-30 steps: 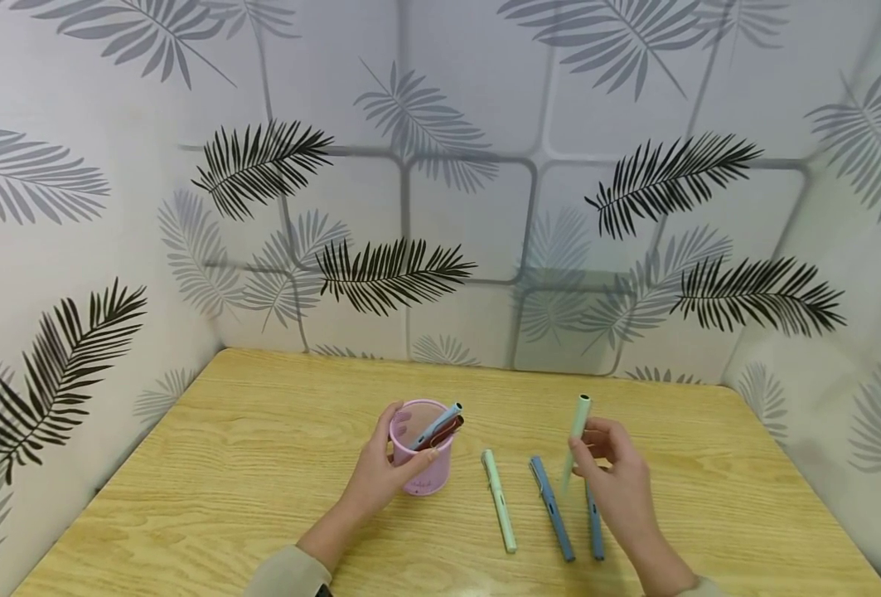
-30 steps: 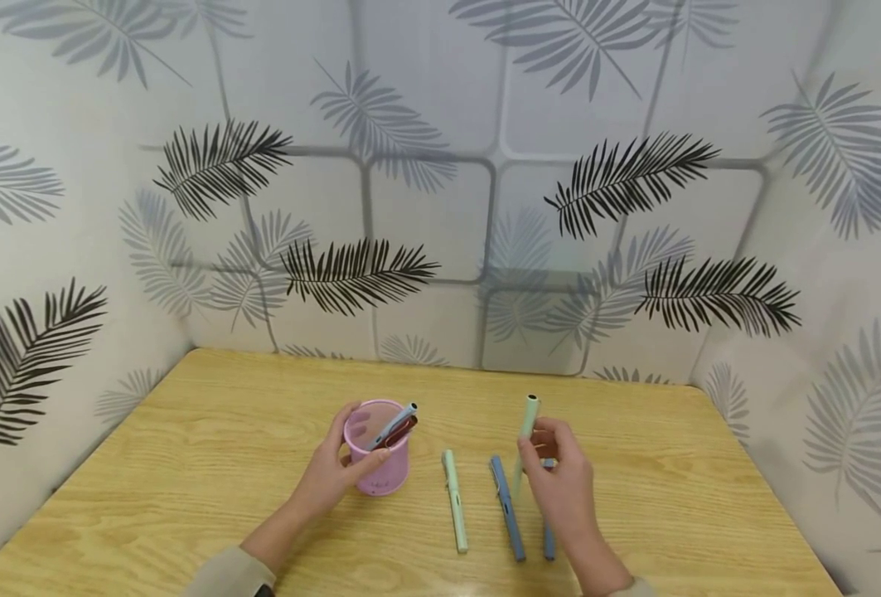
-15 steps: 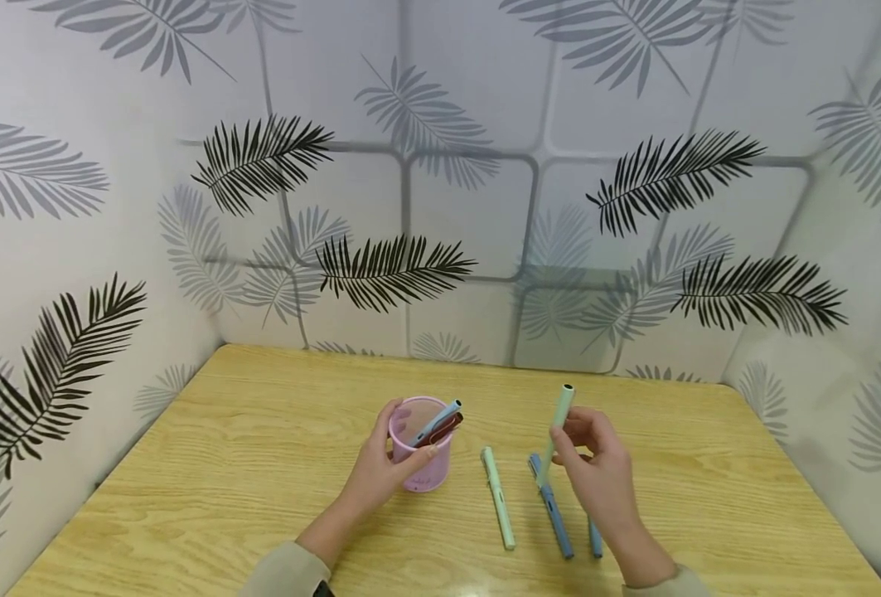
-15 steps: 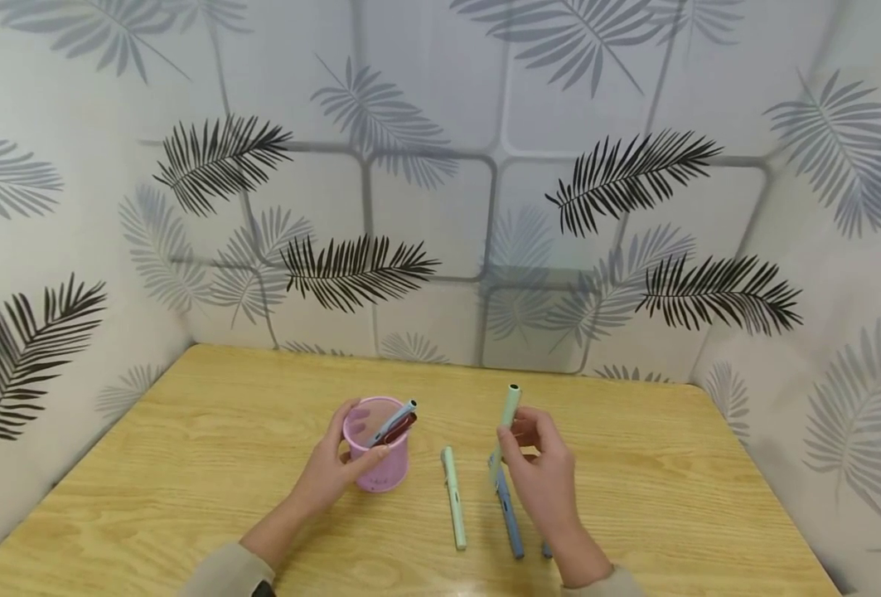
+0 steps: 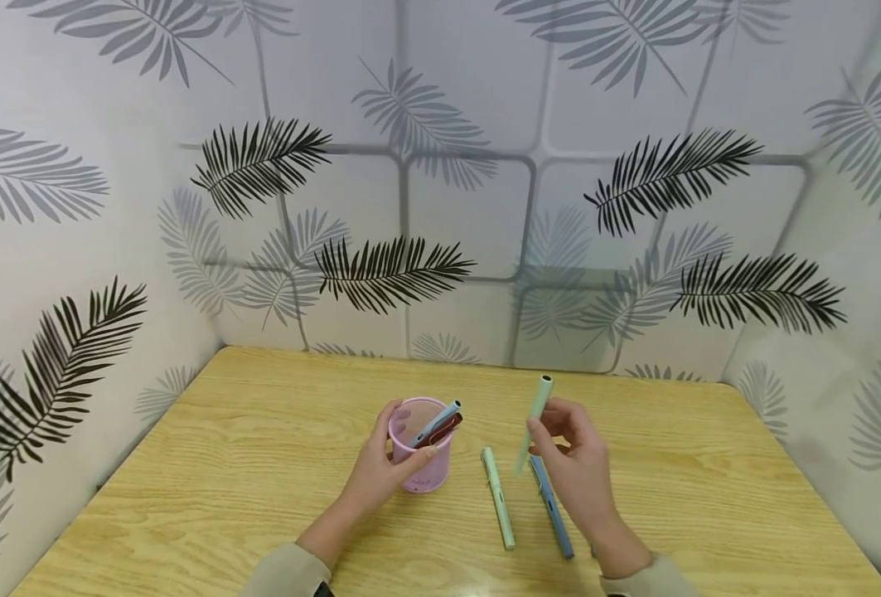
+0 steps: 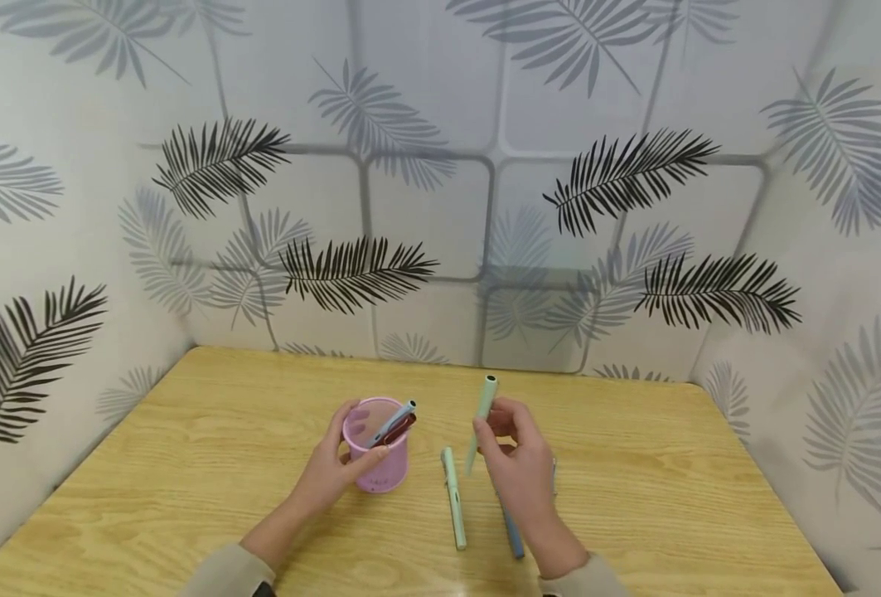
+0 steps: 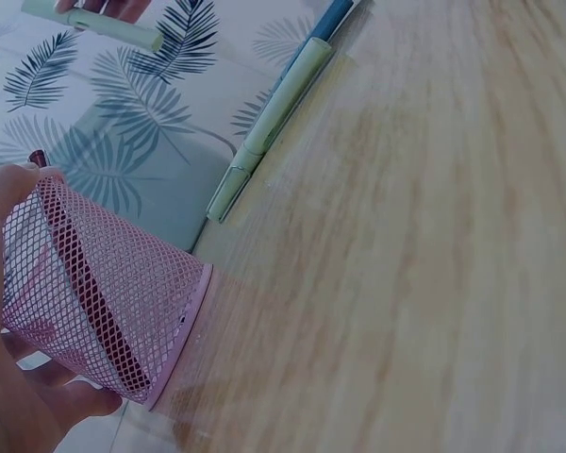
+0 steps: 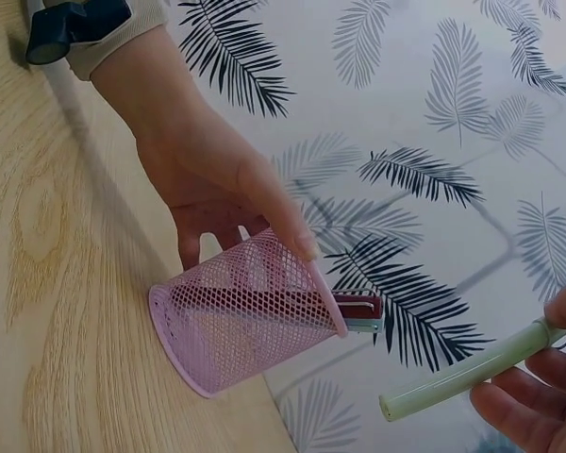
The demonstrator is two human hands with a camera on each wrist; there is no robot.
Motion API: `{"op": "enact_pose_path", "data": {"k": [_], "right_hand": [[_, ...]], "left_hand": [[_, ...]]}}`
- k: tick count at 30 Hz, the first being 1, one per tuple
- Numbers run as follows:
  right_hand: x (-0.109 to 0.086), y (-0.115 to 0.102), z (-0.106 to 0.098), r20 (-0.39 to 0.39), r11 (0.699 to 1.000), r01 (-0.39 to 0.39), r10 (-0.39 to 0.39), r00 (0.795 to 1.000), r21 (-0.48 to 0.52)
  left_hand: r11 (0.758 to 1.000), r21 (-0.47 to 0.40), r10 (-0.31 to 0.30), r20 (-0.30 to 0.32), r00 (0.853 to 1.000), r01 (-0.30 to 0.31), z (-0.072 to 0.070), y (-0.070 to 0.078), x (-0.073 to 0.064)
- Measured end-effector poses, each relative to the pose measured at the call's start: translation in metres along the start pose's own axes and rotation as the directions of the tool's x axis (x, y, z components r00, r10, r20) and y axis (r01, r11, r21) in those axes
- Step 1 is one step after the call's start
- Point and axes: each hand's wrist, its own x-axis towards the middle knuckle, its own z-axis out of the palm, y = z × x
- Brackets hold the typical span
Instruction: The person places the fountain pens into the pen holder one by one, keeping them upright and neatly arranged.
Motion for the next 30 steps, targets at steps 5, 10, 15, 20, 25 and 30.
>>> {"op": "enact_pose_path", "data": {"k": [5,10,15,20,25,30], "right_hand": [[0.001,-0.002,0.007,0.001,1.0,0.011,-0.011,1.0,0.025],[0.002,-0.002,0.014,0.006,0.999,0.03,-0.03,1.0,0.032],[0.003,-0.003,0.02,0.007,0.999,0.019,-0.019,1.0,0.028],[0.003,-0.004,0.026,0.029,0.999,0.023,-0.024,0.999,0.043],[0.002,-0.004,0.031,0.071,0.998,0.031,-0.035,0.997,0.049],[0.001,-0.005,0.036,0.071,0.998,0.036,-0.039,0.997,0.051]], "left_hand": [[1.0,0.002,0.002,0.005,1.0,-0.002,0.0,0.0,0.0],[1.0,-0.005,-0.012,0.005,1.0,0.012,0.0,0.0,0.0],[1.0,-0.009,-0.027,0.015,1.0,0.027,-0.001,0.003,-0.001],[1.0,-0.017,-0.022,0.028,0.999,0.022,-0.003,0.026,-0.007],[0.999,-0.028,-0.029,0.036,0.999,0.03,-0.003,0.037,-0.009],[0.999,-0.033,-0.03,0.037,0.999,0.031,-0.003,0.036,-0.01]]}}
